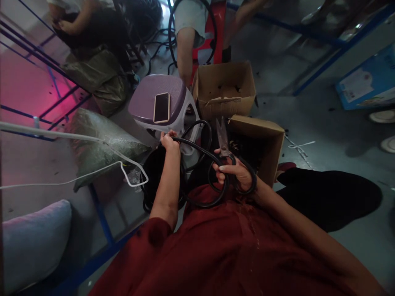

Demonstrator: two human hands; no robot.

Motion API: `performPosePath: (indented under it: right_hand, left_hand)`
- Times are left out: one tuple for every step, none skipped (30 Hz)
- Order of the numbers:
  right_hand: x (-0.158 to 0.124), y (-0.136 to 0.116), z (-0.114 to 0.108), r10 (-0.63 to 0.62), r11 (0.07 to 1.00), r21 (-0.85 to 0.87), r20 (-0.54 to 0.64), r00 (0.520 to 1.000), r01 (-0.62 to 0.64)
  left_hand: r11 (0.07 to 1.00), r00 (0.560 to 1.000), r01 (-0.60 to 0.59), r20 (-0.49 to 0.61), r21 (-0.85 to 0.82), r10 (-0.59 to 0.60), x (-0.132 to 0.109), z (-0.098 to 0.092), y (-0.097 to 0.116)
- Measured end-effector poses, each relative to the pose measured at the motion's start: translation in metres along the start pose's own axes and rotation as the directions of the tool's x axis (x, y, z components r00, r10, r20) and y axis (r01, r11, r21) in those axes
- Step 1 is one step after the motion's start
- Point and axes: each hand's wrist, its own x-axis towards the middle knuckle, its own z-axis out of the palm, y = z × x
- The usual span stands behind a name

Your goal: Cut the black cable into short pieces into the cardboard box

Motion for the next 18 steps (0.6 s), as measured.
performPosePath:
  right_hand:
    - [-0.008,-0.004,-0.004,-0.006,1.0,-0.002,-0.013,1.0,0.006]
    - [-0.017,-0.008,-0.008,-0.012,1.0,-0.004,-0.032,0.999,0.012]
    - [-0.026,-0.011,-0.013,-0.024,1.0,-0.009,-0.052,0.998,0.024]
    - [-0.035,-0.014,-0.017,-0.038,0.999,-0.016,-0.067,0.997,0.037]
    - [-0.044,-0.016,-0.02,-0.056,0.998,-0.024,-0.083,0.995,0.055]
    - [-0.052,-0.018,-0.023,-0.079,0.997,-0.033,-0.097,0.992,0.076]
    - [-0.06,-0.018,-0.025,-0.099,0.994,-0.046,-0.103,0.99,0.095]
    - [-0.068,-0.018,-0.025,-0.122,0.991,-0.064,-0.103,0.987,0.115]
    - [-0.075,-0.017,-0.025,-0.144,0.987,-0.084,-0.1,0.984,0.136]
    - [-0.081,-0.016,-0.024,-0.167,0.982,-0.109,-0.097,0.981,0.156]
    - [-0.085,-0.016,-0.022,-0.186,0.975,-0.141,-0.098,0.978,0.172]
    - [-0.089,-0.016,-0.021,-0.199,0.966,-0.19,-0.105,0.974,0.177]
    - [-0.091,-0.018,-0.021,-0.208,0.949,-0.264,-0.123,0.97,0.17]
    - [-0.092,-0.02,-0.023,-0.228,0.914,-0.375,-0.161,0.96,0.154]
    - [-0.092,-0.024,-0.026,-0.262,0.845,-0.521,-0.207,0.943,0.12]
    - [-0.091,-0.028,-0.031,-0.309,0.732,-0.679,-0.248,0.918,0.062]
    - [-0.09,-0.032,-0.037,-0.382,0.567,-0.824,-0.274,0.883,-0.01]
    - [-0.088,-0.035,-0.044,-0.436,0.375,-0.922,-0.268,0.859,-0.097]
  left_hand:
    - [1.0,1.0,0.003,-0.002,-0.002,-0.003,0.003,-0.002,0.004]
    - [1.0,1.0,0.004,-0.003,-0.006,-0.004,0.006,-0.004,0.008]
    - [1.0,1.0,0.0,-0.005,-0.012,-0.001,0.008,-0.006,0.011]
    - [1.0,1.0,-0.004,-0.009,-0.018,0.004,0.01,-0.008,0.014]
    - [1.0,1.0,-0.008,-0.014,-0.024,0.007,0.012,-0.01,0.016]
    - [1.0,1.0,-0.009,-0.018,-0.028,0.009,0.013,-0.012,0.018]
    - [1.0,1.0,-0.007,-0.019,-0.03,0.006,0.015,-0.012,0.02]
    - [1.0,1.0,-0.002,-0.016,-0.031,0.001,0.016,-0.012,0.021]
    - [1.0,1.0,0.004,-0.008,-0.029,-0.004,0.018,-0.012,0.022]
    - [1.0,1.0,0.009,0.002,-0.026,-0.009,0.02,-0.01,0.023]
    - [1.0,1.0,0.012,0.013,-0.024,-0.012,0.021,-0.008,0.024]
    - [1.0,1.0,0.014,0.023,-0.021,-0.013,0.023,-0.006,0.024]
    - [1.0,0.999,0.016,0.029,-0.02,-0.015,0.024,-0.003,0.025]
    - [1.0,0.999,0.018,0.032,-0.018,-0.018,0.026,-0.001,0.026]
    - [1.0,0.999,0.021,0.035,-0.014,-0.021,0.027,0.0,0.027]
    - [1.0,0.999,0.022,0.037,-0.007,-0.022,0.028,0.001,0.028]
    - [1.0,0.999,0.022,0.04,0.003,-0.022,0.028,0.001,0.029]
    - [1.0,0.999,0.021,0.044,0.014,-0.022,0.028,0.0,0.029]
